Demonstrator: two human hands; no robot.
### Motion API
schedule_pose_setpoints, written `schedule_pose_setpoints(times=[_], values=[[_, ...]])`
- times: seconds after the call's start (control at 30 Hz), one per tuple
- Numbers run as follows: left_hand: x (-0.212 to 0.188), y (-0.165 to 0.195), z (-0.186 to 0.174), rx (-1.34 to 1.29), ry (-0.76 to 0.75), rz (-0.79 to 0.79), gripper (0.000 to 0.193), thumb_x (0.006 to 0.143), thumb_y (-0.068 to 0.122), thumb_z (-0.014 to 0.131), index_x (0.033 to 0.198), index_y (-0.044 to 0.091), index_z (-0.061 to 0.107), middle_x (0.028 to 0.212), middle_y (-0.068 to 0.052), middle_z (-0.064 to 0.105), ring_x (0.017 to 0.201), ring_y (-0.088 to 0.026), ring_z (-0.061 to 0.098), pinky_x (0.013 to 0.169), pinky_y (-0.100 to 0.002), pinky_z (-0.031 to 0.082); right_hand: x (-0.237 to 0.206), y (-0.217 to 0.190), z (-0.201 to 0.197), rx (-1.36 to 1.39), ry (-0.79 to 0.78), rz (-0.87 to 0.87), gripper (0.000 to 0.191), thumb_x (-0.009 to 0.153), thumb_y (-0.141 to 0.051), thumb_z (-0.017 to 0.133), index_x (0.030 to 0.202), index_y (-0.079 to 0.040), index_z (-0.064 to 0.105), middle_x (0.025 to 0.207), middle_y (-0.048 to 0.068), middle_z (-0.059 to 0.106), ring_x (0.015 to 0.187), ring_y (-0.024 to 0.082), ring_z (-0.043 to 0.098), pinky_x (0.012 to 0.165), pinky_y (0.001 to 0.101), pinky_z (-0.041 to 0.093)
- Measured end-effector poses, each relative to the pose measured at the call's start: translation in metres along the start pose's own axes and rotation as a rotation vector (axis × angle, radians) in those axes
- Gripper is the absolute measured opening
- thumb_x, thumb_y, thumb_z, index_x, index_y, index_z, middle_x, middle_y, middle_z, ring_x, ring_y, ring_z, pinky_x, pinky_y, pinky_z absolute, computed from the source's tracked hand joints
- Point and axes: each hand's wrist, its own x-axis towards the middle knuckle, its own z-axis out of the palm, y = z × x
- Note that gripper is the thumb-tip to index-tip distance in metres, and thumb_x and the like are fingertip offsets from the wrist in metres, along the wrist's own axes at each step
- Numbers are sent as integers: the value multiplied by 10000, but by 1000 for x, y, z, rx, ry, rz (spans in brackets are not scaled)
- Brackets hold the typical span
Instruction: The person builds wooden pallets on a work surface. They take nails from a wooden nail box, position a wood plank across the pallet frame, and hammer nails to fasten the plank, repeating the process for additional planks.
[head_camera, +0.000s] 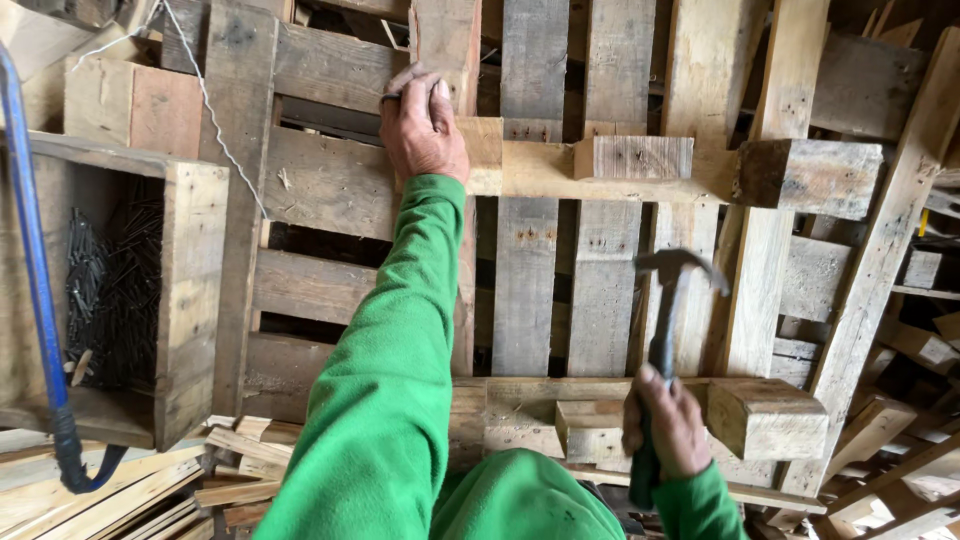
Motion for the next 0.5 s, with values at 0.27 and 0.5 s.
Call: schedule_pose_setpoints(times=[0.27, 0.5], values=[[-95, 10, -91, -415, 9, -481, 226, 1068, 223, 612, 1166, 22, 652, 1079, -103, 605, 945, -208, 623, 862, -358, 607, -59, 120, 7, -111, 104, 201, 372, 832, -373, 758, 951, -46, 626, 577, 56, 527, 448, 161, 489, 416, 321, 391], [-181, -13, -34, -195, -503, -624, 492, 975, 256, 703, 1379, 0, 589, 1329, -208, 622, 1174, -303, 638, 987, -422, 536, -55, 182, -7, -296, 192, 252, 408, 856, -402, 782, 1040, -56, 670, 653, 35, 572, 602, 124, 541, 577, 278, 461]])
